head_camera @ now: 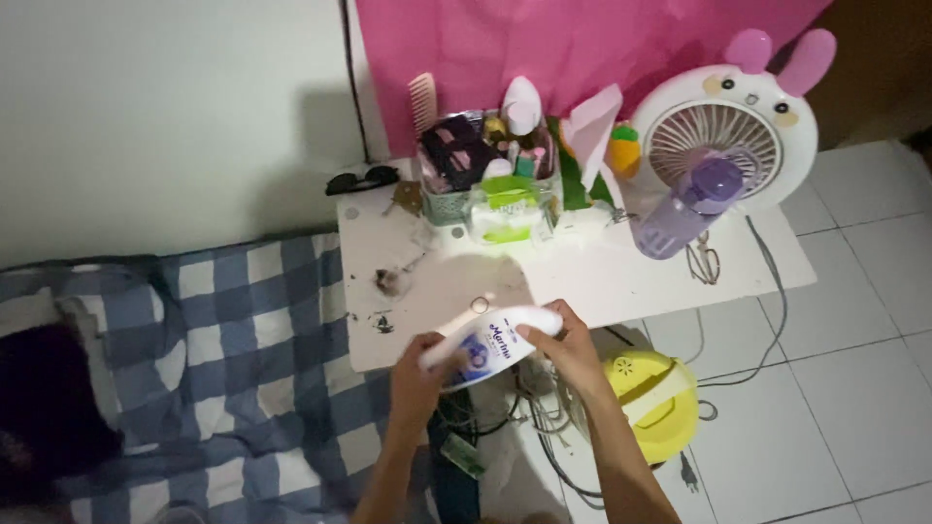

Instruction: Tidying and wiping a small desk in a bedroom.

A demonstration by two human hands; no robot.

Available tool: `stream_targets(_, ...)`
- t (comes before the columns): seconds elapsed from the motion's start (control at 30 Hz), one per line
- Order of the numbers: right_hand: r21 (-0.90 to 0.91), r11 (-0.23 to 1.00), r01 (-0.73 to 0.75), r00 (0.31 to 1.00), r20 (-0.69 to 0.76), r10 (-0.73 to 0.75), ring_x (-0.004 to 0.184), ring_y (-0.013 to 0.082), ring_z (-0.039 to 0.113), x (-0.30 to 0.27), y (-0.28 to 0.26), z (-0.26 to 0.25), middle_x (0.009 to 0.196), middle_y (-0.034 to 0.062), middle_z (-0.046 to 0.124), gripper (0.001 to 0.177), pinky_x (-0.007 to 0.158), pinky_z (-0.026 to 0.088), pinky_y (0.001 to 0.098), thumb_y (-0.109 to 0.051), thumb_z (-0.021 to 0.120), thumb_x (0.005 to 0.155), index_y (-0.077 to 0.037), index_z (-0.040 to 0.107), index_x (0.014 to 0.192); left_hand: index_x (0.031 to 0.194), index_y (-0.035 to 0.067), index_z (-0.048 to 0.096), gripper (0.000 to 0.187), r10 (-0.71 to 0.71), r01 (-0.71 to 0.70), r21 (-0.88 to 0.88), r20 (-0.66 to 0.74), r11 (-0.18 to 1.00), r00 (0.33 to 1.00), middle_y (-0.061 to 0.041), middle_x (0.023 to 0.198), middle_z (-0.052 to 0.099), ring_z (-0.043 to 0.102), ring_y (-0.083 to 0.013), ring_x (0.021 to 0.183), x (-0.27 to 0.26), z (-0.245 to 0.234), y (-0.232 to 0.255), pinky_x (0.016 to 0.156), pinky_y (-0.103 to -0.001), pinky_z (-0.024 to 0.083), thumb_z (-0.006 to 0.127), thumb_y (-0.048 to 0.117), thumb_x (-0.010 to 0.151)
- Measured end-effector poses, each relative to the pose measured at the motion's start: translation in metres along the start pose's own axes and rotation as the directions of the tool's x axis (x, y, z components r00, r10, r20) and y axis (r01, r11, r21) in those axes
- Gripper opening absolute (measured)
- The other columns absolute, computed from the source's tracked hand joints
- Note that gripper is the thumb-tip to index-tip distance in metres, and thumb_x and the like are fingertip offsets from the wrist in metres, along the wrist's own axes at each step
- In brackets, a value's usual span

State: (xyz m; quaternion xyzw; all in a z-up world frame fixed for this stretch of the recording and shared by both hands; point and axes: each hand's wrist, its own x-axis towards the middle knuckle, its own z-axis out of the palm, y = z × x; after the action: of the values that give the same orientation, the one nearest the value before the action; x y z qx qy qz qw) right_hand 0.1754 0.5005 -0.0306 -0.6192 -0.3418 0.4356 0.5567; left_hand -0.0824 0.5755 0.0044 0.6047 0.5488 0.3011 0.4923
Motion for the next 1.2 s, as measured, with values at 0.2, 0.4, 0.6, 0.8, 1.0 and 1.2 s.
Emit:
stream_targets(0.2, -0.105, 0.937, -0.334, 0.814, 0.469, 0.342, 0.081, 0.0220, 0.076, -0.034, -0.085, 0.035, 0.102, 0.0135, 0.074, 0.064, 0.066, 0.066, 0.0334, -0.012, 0.081, 0.079, -0.020, 0.047, 0.132, 0.116, 0.005, 0.066, 0.048, 0.296, -0.290, 0.061, -0.184, 0.955, 0.937, -0.013, 0.107, 0.072, 0.069, -0.0205, 0.089, 0.004, -0.027, 0.029, 0.071, -0.039, 0.058, 0.080, 0.040, 0.085)
stream_targets(0.4, 0.480, 0.877, 0.017, 0.999, -0.032, -0.002, 0.077, 0.0285, 0.074, -0.009, -0.016, 0.031, 0.100, 0.0231, 0.071, 0.044, 0.064, 0.067, 0.0391, -0.019, 0.066, 0.103, 0.008, 0.050, 0.133, 0.128, 0.003, 0.054, 0.072, -0.188, -0.126, -0.868, -0.242, 0.479, 0.952, -0.014, 0.107, 0.067, 0.065, -0.0257, 0.088, 0.021, -0.018, 0.030, 0.077, -0.042, 0.056, 0.035, 0.067, 0.101)
stream_targets(0.6, -0.309, 0.814, 0.491, 0.855, 0.352, -0.382, 0.115, 0.0455, 0.054, -0.032, -0.007, 0.047, 0.129, 0.0381, 0.056, 0.056, 0.084, 0.047, 0.0574, -0.009, 0.071, 0.107, 0.018, 0.039, 0.145, 0.157, -0.016, 0.044, 0.085, 0.504, 0.060, -0.938, -0.129, -0.342, 0.854, -0.025, 0.116, 0.065, 0.065, -0.0336, 0.094, 0.061, 0.033, -0.074, 0.083, -0.049, 0.053, 0.024, 0.059, 0.123)
stream_targets(0.8, -0.271, 0.962, 0.032, 0.904, 0.419, 0.088, 0.101, 0.0168, 0.067, -0.038, 0.009, 0.045, 0.119, 0.0110, 0.071, 0.074, 0.083, 0.055, 0.0345, -0.023, 0.074, 0.093, -0.006, 0.037, 0.154, 0.134, 0.003, 0.057, 0.083, -0.103, -0.070, -0.884, -0.131, 0.462, 0.986, -0.013, 0.104, 0.065, 0.066, -0.0197, 0.082, 0.042, 0.033, 0.016, 0.072, -0.036, 0.058, 0.025, 0.074, 0.105)
stream_targets(1.0, -0.295, 0.851, -0.434, 0.793, 0.325, 0.516, 0.076, 0.0251, 0.069, -0.033, -0.092, 0.039, 0.096, 0.0124, 0.073, 0.051, 0.065, 0.054, 0.0401, -0.029, 0.064, 0.093, -0.012, 0.050, 0.139, 0.127, 0.010, 0.052, 0.045, -0.126, 0.019, -0.708, -0.100, 0.706, 0.987, -0.008, 0.107, 0.068, 0.070, -0.0169, 0.087, 0.028, 0.053, 0.058, 0.069, -0.037, 0.059, 0.063, 0.040, 0.095)
stream_targets(1.2, -0.305, 0.928, 0.215, 0.938, 0.328, -0.109, 0.098, 0.0222, 0.069, -0.008, 0.045, 0.009, 0.113, 0.0140, 0.070, 0.048, 0.084, 0.056, 0.0375, -0.028, 0.073, 0.098, -0.002, 0.055, 0.134, 0.122, 0.006, 0.054, 0.040, -0.156, 0.109, -0.344, -0.111, 0.933, 0.982, -0.008, 0.099, 0.067, 0.067, -0.0171, 0.087, 0.033, 0.092, 0.017, 0.073, -0.036, 0.059, 0.069, 0.033, 0.097)
